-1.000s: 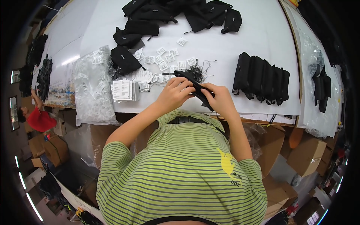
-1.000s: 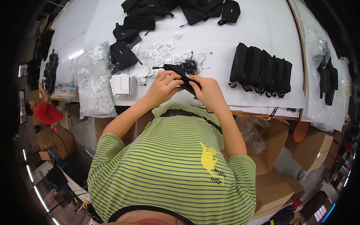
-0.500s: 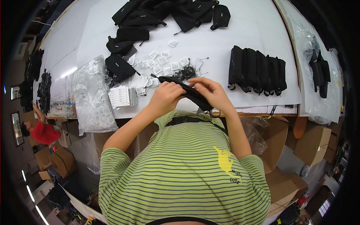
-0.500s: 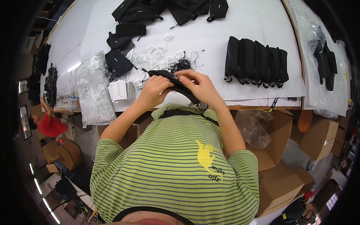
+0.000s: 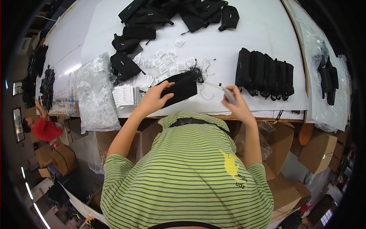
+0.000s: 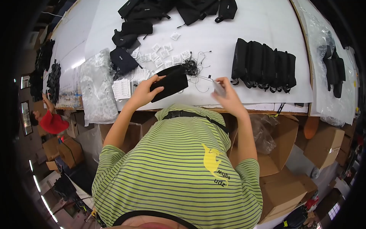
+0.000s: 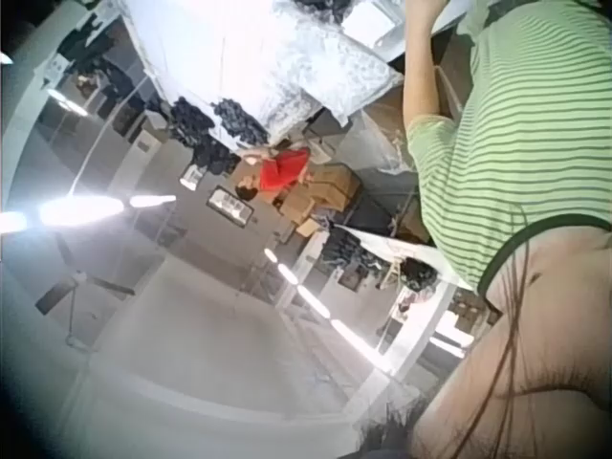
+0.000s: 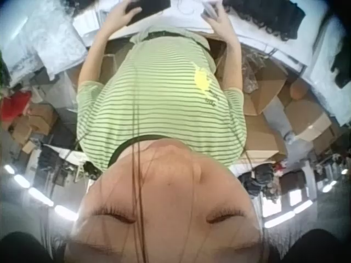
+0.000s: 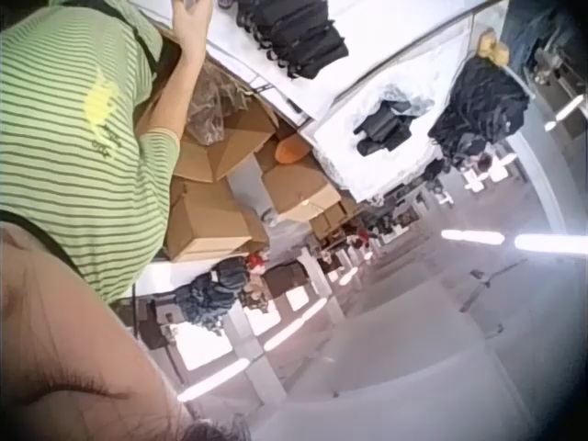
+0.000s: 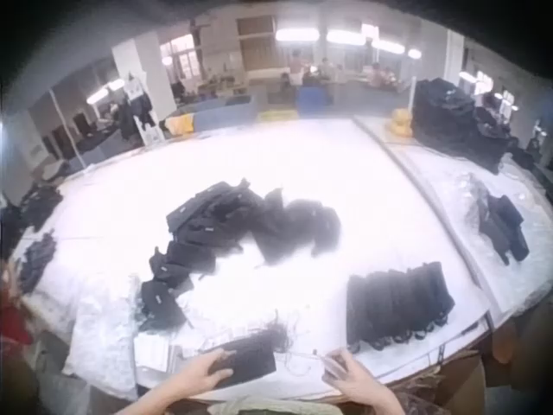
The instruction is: The recorder is inserting cards or labels and small packets into black textile pouches.
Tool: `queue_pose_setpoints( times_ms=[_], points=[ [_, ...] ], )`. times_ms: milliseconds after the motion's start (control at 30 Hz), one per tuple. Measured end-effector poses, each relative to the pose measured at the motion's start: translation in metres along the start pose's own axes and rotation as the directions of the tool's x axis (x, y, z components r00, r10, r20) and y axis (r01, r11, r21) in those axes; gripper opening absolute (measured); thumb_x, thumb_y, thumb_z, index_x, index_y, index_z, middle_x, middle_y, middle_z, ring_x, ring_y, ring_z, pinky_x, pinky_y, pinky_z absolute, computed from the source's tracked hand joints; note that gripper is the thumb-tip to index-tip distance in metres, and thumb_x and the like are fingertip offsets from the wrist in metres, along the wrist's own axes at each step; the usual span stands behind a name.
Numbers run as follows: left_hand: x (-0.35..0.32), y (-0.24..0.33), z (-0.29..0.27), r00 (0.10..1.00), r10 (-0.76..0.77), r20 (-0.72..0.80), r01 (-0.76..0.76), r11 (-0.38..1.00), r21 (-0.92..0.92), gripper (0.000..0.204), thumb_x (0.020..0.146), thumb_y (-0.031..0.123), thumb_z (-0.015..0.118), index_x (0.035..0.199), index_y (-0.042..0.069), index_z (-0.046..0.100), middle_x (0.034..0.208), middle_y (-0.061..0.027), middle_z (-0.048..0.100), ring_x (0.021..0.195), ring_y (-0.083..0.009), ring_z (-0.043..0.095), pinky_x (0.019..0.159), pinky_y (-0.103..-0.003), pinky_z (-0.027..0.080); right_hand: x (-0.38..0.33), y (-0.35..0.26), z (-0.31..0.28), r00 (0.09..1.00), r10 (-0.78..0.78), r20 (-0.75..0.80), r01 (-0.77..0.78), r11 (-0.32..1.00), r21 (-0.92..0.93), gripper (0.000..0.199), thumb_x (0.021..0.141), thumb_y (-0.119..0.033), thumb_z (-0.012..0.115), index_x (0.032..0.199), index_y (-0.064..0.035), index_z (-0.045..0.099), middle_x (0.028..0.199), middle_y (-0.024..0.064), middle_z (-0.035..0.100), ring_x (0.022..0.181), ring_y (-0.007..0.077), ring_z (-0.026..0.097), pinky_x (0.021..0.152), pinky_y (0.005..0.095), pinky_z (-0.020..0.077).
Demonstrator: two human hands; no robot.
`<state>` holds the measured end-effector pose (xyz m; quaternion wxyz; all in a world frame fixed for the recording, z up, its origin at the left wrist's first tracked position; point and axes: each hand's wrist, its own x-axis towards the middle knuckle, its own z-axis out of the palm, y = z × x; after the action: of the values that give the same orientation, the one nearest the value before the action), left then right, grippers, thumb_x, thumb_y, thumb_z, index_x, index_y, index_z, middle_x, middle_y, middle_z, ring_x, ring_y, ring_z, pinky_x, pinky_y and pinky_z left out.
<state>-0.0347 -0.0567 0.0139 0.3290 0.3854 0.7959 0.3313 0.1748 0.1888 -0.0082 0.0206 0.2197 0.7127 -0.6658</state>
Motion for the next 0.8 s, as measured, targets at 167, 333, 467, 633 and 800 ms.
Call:
queue_pose_setpoints(
  times_ms=[167, 333, 467, 633, 800],
  points=[
    [-0.012, 0.007, -0.008, 0.993, -0.002, 0.122, -0.01, 0.995, 0.095, 0.031, 0.08, 0.017, 0.065, 0.103, -0.001, 0.055, 0.106, -0.0158, 0.064, 0.093, -0.0338, 0.06, 0.077, -0.035, 0.046, 0.001, 0.0, -0.047, 0.965, -0.037, -0.26, 0.051, 0.998, 0.047, 0.01, 0.084, -0.009, 0.063, 0.085, -0.0005, 0.058, 0.074, 0.0051, 0.063, 0.064, 0.0108, 0.056, 0.065, 0.0235, 0.0455],
    [-0.019, 0.058, 0.008, 0.973, 0.097, 0.209, -0.094, 0.995, -0.027, 0.023, 0.076, 0.016, 0.068, 0.094, 0.002, 0.063, 0.085, -0.0135, 0.066, 0.076, -0.0295, 0.063, 0.069, -0.035, 0.048, 0.034, -0.003, -0.025, 0.852, 0.301, -0.428, 0.333, 0.319, 0.887, 0.018, 0.088, -0.02, 0.062, 0.079, -0.0046, 0.058, 0.066, 0.0003, 0.055, 0.053, 0.0095, 0.044, 0.053, 0.0215, 0.0386],
    [-0.019, 0.075, 0.017, 0.955, 0.128, 0.268, -0.144, 0.989, 0.042, 0.021, 0.075, 0.014, 0.068, 0.092, 0.003, 0.063, 0.082, -0.0122, 0.065, 0.075, -0.0295, 0.062, 0.067, -0.036, 0.048, 0.053, -0.002, 0.009, 0.971, 0.194, -0.139, 0.144, -0.013, 0.989, 0.028, 0.092, -0.025, 0.054, 0.069, -0.0088, 0.05, 0.049, -0.002, 0.03, 0.043, 0.0085, 0.027, 0.042, 0.0234, 0.0244],
    [-0.02, 0.072, 0.018, 0.951, 0.146, 0.273, -0.166, 0.985, 0.05, 0.022, 0.074, 0.013, 0.068, 0.092, 0.002, 0.062, 0.082, -0.0119, 0.065, 0.076, -0.0292, 0.062, 0.068, -0.035, 0.048, 0.059, -0.004, 0.009, 0.954, 0.178, -0.241, 0.214, 0.158, 0.964, 0.029, 0.093, -0.025, 0.052, 0.069, -0.0084, 0.05, 0.047, -0.0034, 0.02, 0.041, 0.0071, 0.019, 0.041, 0.0222, 0.0189],
    [-0.013, 0.07, 0.014, 0.975, 0.145, 0.168, -0.158, 0.986, 0.063, 0.021, 0.073, 0.012, 0.071, 0.088, 0.001, 0.062, 0.12, -0.0097, 0.057, 0.097, -0.0292, 0.059, 0.081, -0.035, 0.047, 0.048, -0.027, 0.016, 0.879, 0.091, -0.468, 0.228, 0.782, 0.58, 0.032, 0.085, -0.026, 0.067, 0.059, -0.0155, 0.051, 0.048, -0.0111, 0.036, 0.042, 0.0007, 0.027, 0.04, 0.0236, 0.0163]
  ],
)
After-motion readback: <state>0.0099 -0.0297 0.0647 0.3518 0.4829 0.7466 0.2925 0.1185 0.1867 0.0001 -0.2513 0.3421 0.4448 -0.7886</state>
